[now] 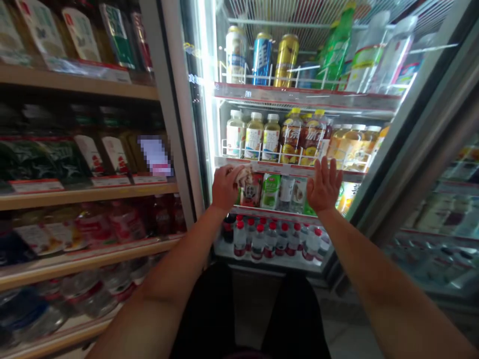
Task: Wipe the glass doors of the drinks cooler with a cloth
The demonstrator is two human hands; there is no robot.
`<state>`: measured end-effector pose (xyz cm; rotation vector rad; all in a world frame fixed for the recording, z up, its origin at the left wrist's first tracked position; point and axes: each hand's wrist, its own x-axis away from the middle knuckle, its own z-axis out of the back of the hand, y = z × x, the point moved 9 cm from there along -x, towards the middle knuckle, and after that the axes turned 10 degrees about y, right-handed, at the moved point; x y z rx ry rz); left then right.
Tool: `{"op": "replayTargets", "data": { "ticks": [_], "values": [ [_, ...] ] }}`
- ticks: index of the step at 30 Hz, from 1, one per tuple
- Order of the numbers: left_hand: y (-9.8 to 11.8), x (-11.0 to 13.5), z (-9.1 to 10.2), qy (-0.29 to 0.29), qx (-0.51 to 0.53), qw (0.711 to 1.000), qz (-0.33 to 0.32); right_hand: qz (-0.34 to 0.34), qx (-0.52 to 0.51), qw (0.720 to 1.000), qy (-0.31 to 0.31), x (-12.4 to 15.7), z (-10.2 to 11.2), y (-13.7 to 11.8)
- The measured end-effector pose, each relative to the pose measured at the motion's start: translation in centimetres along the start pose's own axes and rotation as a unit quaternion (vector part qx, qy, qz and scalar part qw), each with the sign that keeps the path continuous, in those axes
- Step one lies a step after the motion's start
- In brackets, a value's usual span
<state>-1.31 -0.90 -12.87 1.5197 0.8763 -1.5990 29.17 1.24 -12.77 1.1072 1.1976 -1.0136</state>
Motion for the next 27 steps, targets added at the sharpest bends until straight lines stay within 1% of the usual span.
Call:
{"op": "replayTargets", "data": {
  "ticks": [4,6,7,9,11,13,17,19,21,25,27],
  "values": [
    [-0.6,3.3,0.1,-0.031,-0.007,0.999,0.001,-0.004,-0.004,1.0,-0.003,0.0,-0.1,0.0],
    [-0.8,4.3,0.2,-0.033,0.007,0.999,-0.004,-0.008,-0.008,1.0,-0.01,0.0,-0.2,0.0],
    [-1.0,4.3,0.3,-0.031,0.013,0.999,-0.005,-0.011,-0.009,1.0,-0.013,0.0,-0.2,0.0],
    [-1.5,3.6,0.5,-0.016,0.018,1.0,-0.001,-0.017,-0.008,1.0,-0.017,-0.1,-0.2,0.1],
    [-2.4,2.8,0.8,0.002,0.012,1.0,0.019,-0.02,-0.009,1.0,-0.018,-0.1,-0.2,0.1],
    [-3.1,2.9,1.2,0.015,0.004,0.999,0.042,-0.023,-0.011,0.999,-0.021,-0.1,-0.2,0.1],
    [-3.7,6.1,1.8,0.004,0.0,0.997,0.073,-0.024,-0.015,0.999,-0.023,-0.1,-0.2,0.0],
    [-4.1,7.3,2.0,-0.005,0.003,0.996,0.085,-0.019,-0.018,1.0,-0.016,-0.2,-0.1,0.0],
    [-4.5,7.1,2.1,0.004,0.006,0.996,0.093,-0.016,-0.019,1.0,-0.013,-0.2,-0.1,-0.1],
    [-5.5,5.0,2.6,0.061,0.005,0.991,0.115,-0.022,-0.015,1.0,-0.017,-0.2,-0.2,0.0],
    [-5.5,5.2,2.4,0.059,0.002,0.991,0.122,-0.021,-0.013,1.0,-0.017,-0.2,-0.1,0.0]
  ]
}}
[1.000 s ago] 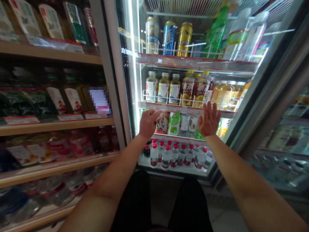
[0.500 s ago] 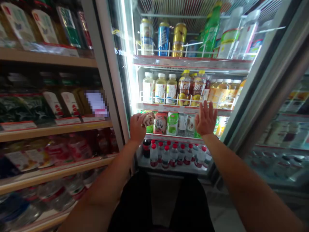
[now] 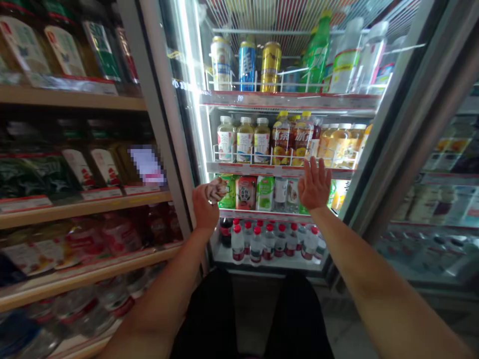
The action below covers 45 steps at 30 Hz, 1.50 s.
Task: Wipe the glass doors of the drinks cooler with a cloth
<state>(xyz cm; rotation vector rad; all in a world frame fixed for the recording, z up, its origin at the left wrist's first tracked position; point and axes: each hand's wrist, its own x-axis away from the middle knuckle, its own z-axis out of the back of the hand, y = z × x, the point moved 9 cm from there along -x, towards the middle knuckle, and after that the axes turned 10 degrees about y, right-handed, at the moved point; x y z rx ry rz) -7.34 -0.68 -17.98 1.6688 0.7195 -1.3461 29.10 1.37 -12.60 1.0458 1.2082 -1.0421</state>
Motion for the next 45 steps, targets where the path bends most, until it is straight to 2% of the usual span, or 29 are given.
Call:
{"op": "replayTargets", "data": {
  "ticks": [6,10,12,14,17,20,22,27,29,32,34,36,38,42,43,45],
  "values": [
    [0.9,4.0,-0.3,-0.054,-0.012,0.998,-0.012,0.003,-0.009,1.0,-0.002,0.1,0.0,0.0],
    [1.0,2.3,-0.5,-0.041,-0.011,0.999,-0.011,-0.001,-0.012,1.0,0.003,0.1,0.0,0.0],
    [0.8,1.0,-0.4,-0.019,-0.013,1.0,-0.003,0.001,-0.007,1.0,0.007,0.1,0.0,0.0],
    [0.8,0.7,-0.4,0.0,-0.016,1.0,0.0,0.004,0.0,1.0,0.01,0.1,0.1,0.0],
    [1.9,2.9,-0.7,0.002,-0.016,1.0,-0.019,0.001,0.0,1.0,0.001,0.0,0.1,-0.1],
    [3.5,6.1,-2.0,-0.052,-0.013,0.997,-0.059,-0.006,-0.006,1.0,-0.013,0.0,0.0,0.0],
    [4.3,6.8,-2.8,-0.084,-0.018,0.993,-0.085,-0.006,-0.001,1.0,-0.016,-0.1,0.0,-0.1],
    [4.5,3.2,-3.0,-0.042,-0.019,0.994,-0.098,0.002,0.012,1.0,-0.008,-0.2,0.1,-0.1],
    [4.6,2.6,-2.8,-0.025,-0.008,0.996,-0.091,0.006,0.013,1.0,-0.003,-0.2,0.2,-0.1],
    [5.0,4.8,-2.2,-0.019,-0.001,0.996,-0.092,0.003,0.011,1.0,-0.009,-0.2,0.1,-0.1],
    [5.6,7.0,-2.1,-0.041,0.002,0.993,-0.111,0.0,0.013,1.0,-0.011,-0.2,0.1,-0.1],
    [6.1,7.9,-2.3,-0.055,0.005,0.991,-0.123,0.007,0.018,1.0,0.0,-0.2,0.3,-0.3],
    [6.5,6.9,-2.6,-0.052,0.011,0.992,-0.116,0.018,0.025,0.999,0.013,-0.2,0.5,-0.4],
    [7.4,2.9,-3.7,-0.02,0.03,0.996,-0.082,0.015,0.03,0.999,0.015,-0.2,0.4,-0.4],
    [7.8,2.6,-3.9,-0.016,0.032,0.996,-0.08,0.013,0.027,0.999,0.015,-0.2,0.4,-0.4],
    [8.9,3.5,-4.3,-0.026,0.031,0.994,-0.098,0.013,0.018,1.0,0.017,-0.2,0.4,-0.4]
  ]
}}
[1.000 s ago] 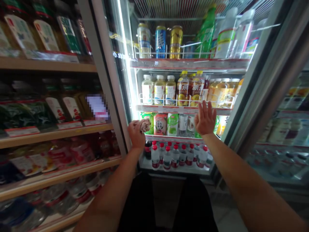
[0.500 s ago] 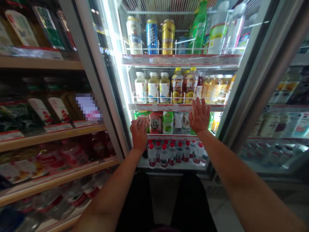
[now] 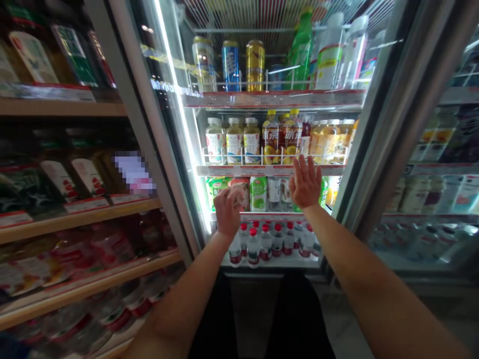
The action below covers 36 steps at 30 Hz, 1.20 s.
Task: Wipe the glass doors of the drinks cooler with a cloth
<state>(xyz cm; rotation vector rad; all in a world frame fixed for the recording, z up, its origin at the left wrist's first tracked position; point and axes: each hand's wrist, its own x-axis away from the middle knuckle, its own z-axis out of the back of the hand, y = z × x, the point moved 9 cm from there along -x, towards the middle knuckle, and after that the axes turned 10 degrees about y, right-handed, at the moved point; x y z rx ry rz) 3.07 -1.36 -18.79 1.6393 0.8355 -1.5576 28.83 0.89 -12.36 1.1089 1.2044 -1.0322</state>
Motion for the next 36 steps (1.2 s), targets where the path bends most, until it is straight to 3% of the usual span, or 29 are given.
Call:
{"op": "replayTargets", "data": {
  "ticks": [5,12,14,17,19,25,30,32,36],
  "values": [
    [3.8,3.8,-1.6,-0.097,0.028,0.992,-0.079,0.008,-0.007,1.0,0.013,0.1,0.0,-0.1],
    [5.4,-1.1,-3.4,-0.055,0.05,0.996,-0.058,0.015,-0.007,1.0,0.025,0.0,0.2,-0.2],
    [6.4,0.0,-4.0,-0.08,0.051,0.993,-0.073,0.009,-0.012,1.0,0.018,0.1,0.1,-0.1],
    [8.7,3.1,-5.0,-0.166,0.077,0.974,-0.134,0.013,-0.014,0.999,0.027,0.1,0.2,-0.2],
    [9.4,3.7,-5.4,-0.187,0.087,0.968,-0.146,0.019,-0.013,0.999,0.036,0.1,0.3,-0.3],
    [9.8,-0.7,-5.7,-0.102,0.068,0.986,-0.114,0.013,-0.017,0.999,0.029,0.2,0.1,-0.1],
    [10.6,1.8,-5.5,-0.158,0.081,0.971,-0.161,0.009,-0.015,1.0,0.021,0.4,-0.2,-0.2],
    [10.3,1.8,-5.5,-0.17,0.079,0.967,-0.173,0.0,-0.015,1.0,0.008,0.7,-0.4,-0.2],
    [8.6,-2.1,-4.8,-0.097,0.062,0.983,-0.14,-0.004,-0.012,1.0,0.001,0.9,-0.6,-0.1]
  ]
}}
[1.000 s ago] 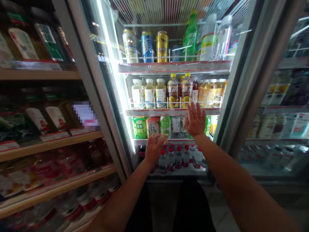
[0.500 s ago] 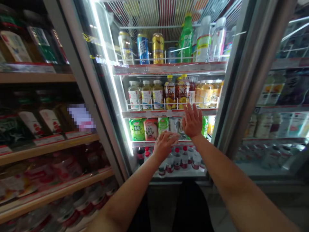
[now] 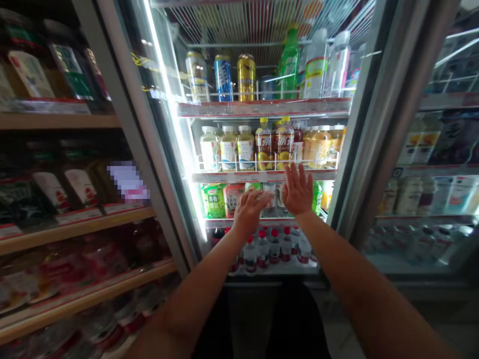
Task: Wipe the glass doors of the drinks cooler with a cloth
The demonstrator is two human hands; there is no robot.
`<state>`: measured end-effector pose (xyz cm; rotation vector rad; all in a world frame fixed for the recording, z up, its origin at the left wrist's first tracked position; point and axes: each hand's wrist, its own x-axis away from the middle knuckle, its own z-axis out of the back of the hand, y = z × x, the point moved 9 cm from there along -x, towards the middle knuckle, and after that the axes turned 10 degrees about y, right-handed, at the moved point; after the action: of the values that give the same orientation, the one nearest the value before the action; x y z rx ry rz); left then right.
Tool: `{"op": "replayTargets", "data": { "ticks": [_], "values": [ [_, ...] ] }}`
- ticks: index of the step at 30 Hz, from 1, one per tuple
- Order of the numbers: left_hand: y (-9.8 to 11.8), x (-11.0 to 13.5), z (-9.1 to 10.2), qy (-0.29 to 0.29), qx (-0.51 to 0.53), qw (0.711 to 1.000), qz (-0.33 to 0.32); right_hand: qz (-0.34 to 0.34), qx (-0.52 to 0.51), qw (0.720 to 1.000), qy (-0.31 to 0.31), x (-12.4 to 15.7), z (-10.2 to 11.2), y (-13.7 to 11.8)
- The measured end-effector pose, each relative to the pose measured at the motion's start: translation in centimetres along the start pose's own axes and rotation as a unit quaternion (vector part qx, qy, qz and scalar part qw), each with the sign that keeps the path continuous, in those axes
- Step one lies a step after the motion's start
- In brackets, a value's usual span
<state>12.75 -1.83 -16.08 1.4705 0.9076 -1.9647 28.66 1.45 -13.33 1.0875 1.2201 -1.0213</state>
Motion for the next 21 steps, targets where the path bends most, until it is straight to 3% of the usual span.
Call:
{"op": "replayTargets", "data": {
  "ticks": [3,5,7,10,14,17,19,21],
  "values": [
    [-1.0,-0.1,0.7,0.021,-0.018,0.999,0.025,-0.015,-0.008,1.0,-0.016,0.0,-0.4,0.2],
    [-0.5,2.0,0.5,-0.007,-0.011,1.0,0.027,-0.032,-0.017,0.999,-0.022,0.3,-0.4,0.1],
    [0.8,4.9,-0.4,-0.071,0.022,0.997,0.004,-0.061,-0.029,0.997,-0.024,1.3,0.1,-0.1],
    [1.5,7.8,-1.1,-0.108,0.047,0.992,0.038,-0.095,-0.093,0.991,-0.032,4.8,1.7,-1.5],
    [1.5,7.9,-1.9,-0.051,0.084,0.982,0.164,-0.121,-0.245,0.959,-0.073,11.4,4.0,-4.5],
    [4.3,8.1,-3.3,-0.055,0.153,0.97,0.179,-0.218,-0.295,0.927,-0.081,14.4,4.5,-4.5],
    [6.5,8.7,-3.6,-0.07,0.188,0.968,0.152,-0.27,-0.295,0.915,-0.054,14.1,4.9,-3.4],
    [7.8,9.1,-3.1,-0.085,0.204,0.969,0.11,-0.28,-0.277,0.919,-0.017,12.3,5.7,-1.8]
  ]
}}
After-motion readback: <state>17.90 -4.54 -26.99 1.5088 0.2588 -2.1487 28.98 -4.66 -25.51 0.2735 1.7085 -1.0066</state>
